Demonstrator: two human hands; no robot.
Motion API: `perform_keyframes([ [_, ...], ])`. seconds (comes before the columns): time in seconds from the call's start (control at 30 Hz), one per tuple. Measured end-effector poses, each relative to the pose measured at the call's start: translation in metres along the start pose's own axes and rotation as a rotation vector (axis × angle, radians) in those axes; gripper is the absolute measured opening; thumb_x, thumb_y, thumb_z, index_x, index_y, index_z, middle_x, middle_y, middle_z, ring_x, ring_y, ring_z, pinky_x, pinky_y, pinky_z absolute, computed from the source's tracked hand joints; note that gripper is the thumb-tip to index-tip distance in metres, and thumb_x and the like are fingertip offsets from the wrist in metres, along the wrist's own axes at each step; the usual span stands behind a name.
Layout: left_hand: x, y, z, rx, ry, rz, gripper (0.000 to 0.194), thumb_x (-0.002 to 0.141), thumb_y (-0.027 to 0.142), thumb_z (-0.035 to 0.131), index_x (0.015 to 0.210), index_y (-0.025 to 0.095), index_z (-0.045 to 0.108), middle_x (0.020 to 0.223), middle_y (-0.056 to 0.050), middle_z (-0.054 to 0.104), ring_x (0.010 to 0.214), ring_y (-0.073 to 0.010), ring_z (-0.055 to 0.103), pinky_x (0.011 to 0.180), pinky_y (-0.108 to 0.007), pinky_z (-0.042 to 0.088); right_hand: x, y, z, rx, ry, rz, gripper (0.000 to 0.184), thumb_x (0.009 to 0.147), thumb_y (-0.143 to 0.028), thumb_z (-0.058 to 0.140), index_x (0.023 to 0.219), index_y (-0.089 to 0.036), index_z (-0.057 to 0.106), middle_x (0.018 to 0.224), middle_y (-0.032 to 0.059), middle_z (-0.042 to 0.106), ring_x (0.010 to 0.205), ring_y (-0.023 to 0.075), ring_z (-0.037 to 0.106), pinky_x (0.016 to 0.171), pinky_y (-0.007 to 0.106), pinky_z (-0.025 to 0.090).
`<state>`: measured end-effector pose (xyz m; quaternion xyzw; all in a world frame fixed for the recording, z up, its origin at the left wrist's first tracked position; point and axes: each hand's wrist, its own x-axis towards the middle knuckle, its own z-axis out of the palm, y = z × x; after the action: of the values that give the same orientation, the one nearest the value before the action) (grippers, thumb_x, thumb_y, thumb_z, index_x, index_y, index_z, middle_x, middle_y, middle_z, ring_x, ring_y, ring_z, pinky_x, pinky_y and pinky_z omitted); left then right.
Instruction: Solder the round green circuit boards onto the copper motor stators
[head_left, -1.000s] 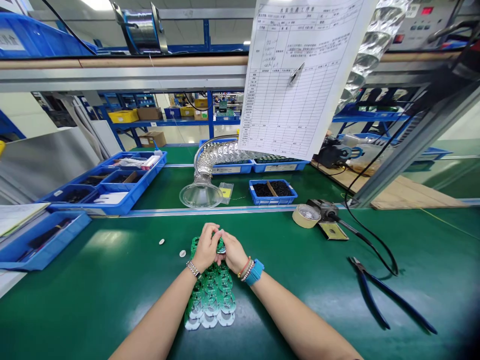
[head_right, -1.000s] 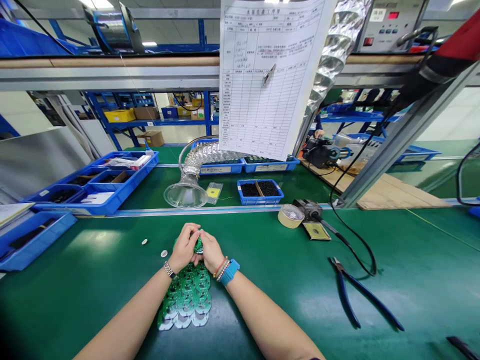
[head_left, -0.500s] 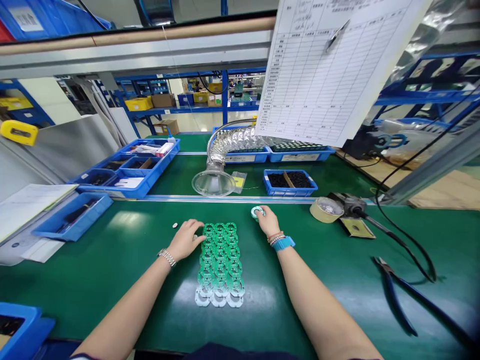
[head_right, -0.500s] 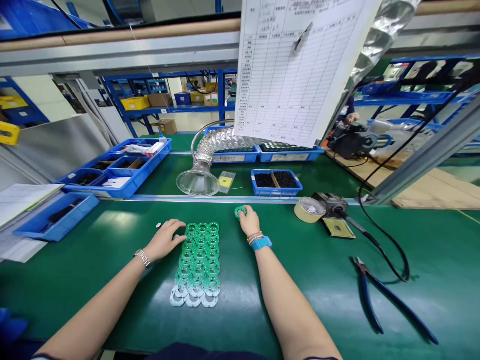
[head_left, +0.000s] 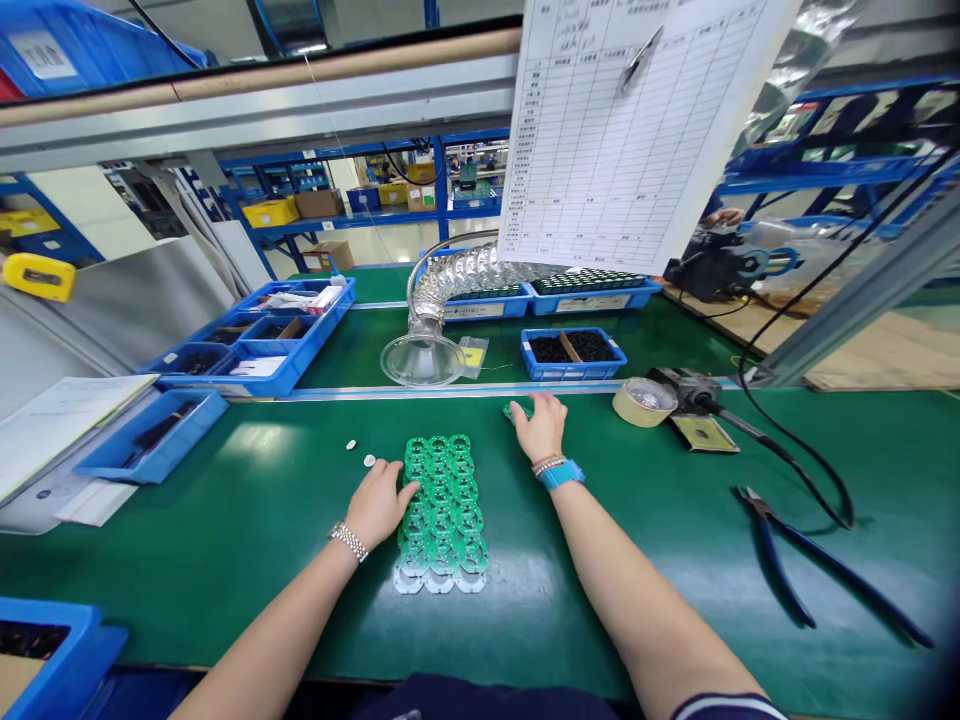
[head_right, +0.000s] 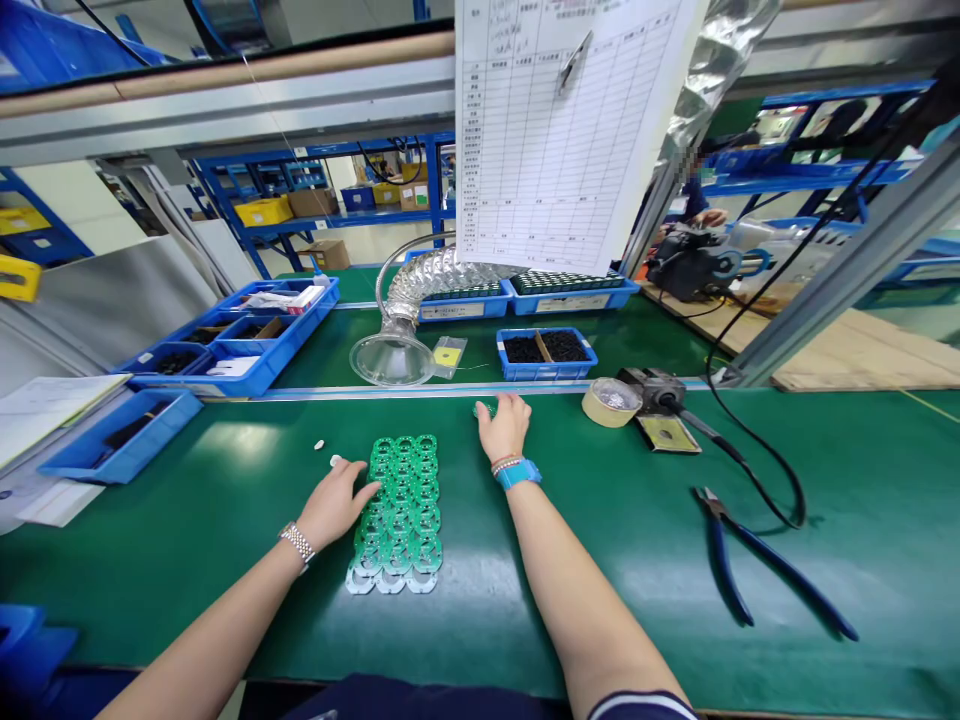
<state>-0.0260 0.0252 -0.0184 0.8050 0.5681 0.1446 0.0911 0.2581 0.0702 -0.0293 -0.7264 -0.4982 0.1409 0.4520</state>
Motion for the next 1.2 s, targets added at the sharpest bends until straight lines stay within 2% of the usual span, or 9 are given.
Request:
perform_keyframes([
  [0.1,-0.012,0.007,0.001,-0.070,-0.073,-0.033,0.040,0.079,0.042,0.047,0.103,0.012,0.058,0.090,-0.012,0.054,0.084,-0.0258,0.054,0.076,-0.036,0.042,-0.035,-0.014,-0.001,0.116,-0.232,-0.057,0.026,0.073,-0.029,0.055,0.093,-0.014,0.062,0.086,0.0110,0.064,0.080,0.0235,0.057,0.077,0.038,0.042],
  [0.2,-0.017,0.007,0.002,-0.237,-0.094,-0.065,0.032,0.077,0.040,0.050,0.092,0.015,0.062,0.079,-0.007,0.052,0.076,-0.0226,0.053,0.075,-0.034,0.041,-0.074,-0.022,0.001,0.242,-0.483,-0.015,0.015,0.067,-0.024,0.060,0.079,-0.016,0.065,0.059,0.0032,0.062,0.056,0.0176,0.056,0.059,0.031,0.045],
  [0.37,-0.012,0.003,0.006,-0.434,-0.047,-0.214,0.035,0.070,0.039,0.056,0.094,0.015,0.061,0.075,-0.004,0.052,0.068,-0.0188,0.051,0.069,-0.031,0.040,-0.099,-0.030,0.002,0.486,-0.631,0.212,0.028,0.072,-0.025,0.056,0.095,-0.011,0.061,0.073,0.0061,0.064,0.062,0.0148,0.058,0.057,0.028,0.050],
  [0.67,-0.012,0.005,0.001,-0.899,0.189,-0.328,0.035,0.072,0.034,0.055,0.102,0.018,0.046,0.075,0.001,0.054,0.069,-0.0116,0.053,0.066,-0.023,0.043,-0.098,-0.057,-0.007,0.792,-0.619,0.351,0.032,0.066,-0.029,0.064,0.092,-0.012,0.060,0.090,0.0078,0.060,0.075,0.0127,0.057,0.066,0.026,0.049],
  [0.83,0.001,0.026,-0.019,-1.262,0.289,-0.188,0.038,0.072,0.026,0.060,0.105,0.021,0.044,0.081,0.002,0.058,0.071,-0.0086,0.054,0.070,-0.020,0.044,-0.089,-0.072,-0.014,0.821,-0.477,0.149,0.035,0.064,-0.031,0.066,0.094,-0.015,0.056,0.086,0.0020,0.057,0.074,0.0113,0.053,0.066,0.024,0.045],
  [0.9,0.008,0.040,-0.027,-1.415,0.270,-0.103,0.040,0.072,0.023,0.062,0.108,0.021,0.045,0.091,-0.001,0.061,0.081,-0.0115,0.057,0.077,-0.025,0.045,-0.082,-0.075,-0.016,0.692,-0.403,0.021,0.022,0.067,-0.034,0.064,0.076,-0.016,0.056,0.070,-0.0019,0.054,0.066,0.0104,0.049,0.062,0.024,0.042],
  [1.0,0.021,0.056,-0.035,-1.509,0.204,-0.069,0.041,0.070,0.021,0.065,0.108,0.018,0.050,0.103,-0.004,0.061,0.092,-0.0150,0.057,0.084,-0.029,0.045,-0.071,-0.077,-0.019,0.645,-0.367,-0.012,0.026,0.069,-0.037,0.061,0.058,-0.016,0.048,0.054,-0.0054,0.045,0.055,0.0090,0.042,0.056,0.023,0.038],
  [1.1,0.031,0.063,-0.038,-1.588,0.047,-0.158,0.032,0.075,0.031,0.061,0.103,0.016,0.055,0.104,-0.006,0.062,0.091,-0.0173,0.058,0.080,-0.030,0.047,-0.059,-0.082,-0.022,0.869,-0.417,-0.007,0.018,0.069,-0.033,0.062,0.074,-0.016,0.057,0.067,-0.0026,0.057,0.066,0.0121,0.052,0.066,0.026,0.042],
  [1.2,0.031,0.065,-0.037,-1.703,-0.121,-0.221,0.036,0.082,0.041,0.051,0.109,0.017,0.054,0.103,-0.007,0.063,0.087,-0.0199,0.060,0.074,-0.034,0.050,-0.052,-0.087,-0.021,0.972,-0.423,-0.023,0.027,0.067,-0.029,0.064,0.091,-0.016,0.059,0.083,0.0010,0.063,0.078,0.0147,0.056,0.076,0.029,0.044],
])
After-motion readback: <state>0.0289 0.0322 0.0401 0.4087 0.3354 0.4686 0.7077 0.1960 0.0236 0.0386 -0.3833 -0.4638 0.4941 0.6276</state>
